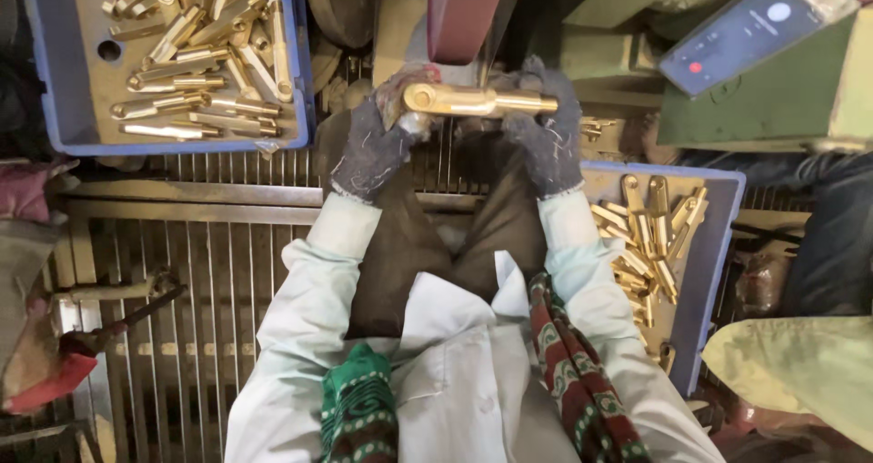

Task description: The person sits on the floor and repeatedly picks up brass-colored metal parts from a blue bin, presses them against a moving belt sander to smooth the surface, and places the finished parts into a second blue bin.

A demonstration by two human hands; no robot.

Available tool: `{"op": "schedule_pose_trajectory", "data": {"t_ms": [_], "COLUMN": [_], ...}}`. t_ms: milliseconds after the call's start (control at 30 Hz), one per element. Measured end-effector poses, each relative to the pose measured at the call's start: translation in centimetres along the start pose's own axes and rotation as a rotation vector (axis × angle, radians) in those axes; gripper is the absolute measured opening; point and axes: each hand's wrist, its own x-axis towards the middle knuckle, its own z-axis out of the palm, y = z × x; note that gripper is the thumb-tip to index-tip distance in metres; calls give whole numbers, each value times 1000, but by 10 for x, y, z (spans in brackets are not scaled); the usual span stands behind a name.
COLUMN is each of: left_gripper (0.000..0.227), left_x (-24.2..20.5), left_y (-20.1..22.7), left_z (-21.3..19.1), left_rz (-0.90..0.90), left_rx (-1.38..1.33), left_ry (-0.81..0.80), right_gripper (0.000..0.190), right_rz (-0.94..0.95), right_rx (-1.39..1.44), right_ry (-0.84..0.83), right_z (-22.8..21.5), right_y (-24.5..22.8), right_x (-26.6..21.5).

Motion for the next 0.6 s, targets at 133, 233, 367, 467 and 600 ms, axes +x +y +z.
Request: {"op": "schedule_pose_trajectory", "data": {"t_ms": [133,233,367,467,600], "left_gripper": [56,57,50,32,30], "left_x": [2,9,32,48,54], "left_y": [17,4,-28,-65,-104], "left_z": [15,20,16,20,23], "left_rz": [153,61,-62,-156,-80], "left_rx": [180,113,121,309,240], "left_ry": [-141,-123,-119,103,208], "right_gripper": [61,63,55,42,41], "right_rz": [43,113,327,450,467], "right_rx": [212,320,388,468,478], "right_ry": [27,89,214,252,316], "right_z": [-5,-5,-14,-14,-8], "right_y": [-16,-11,2,18,38], "right_x": [-9,-11,-3,0,8]}}
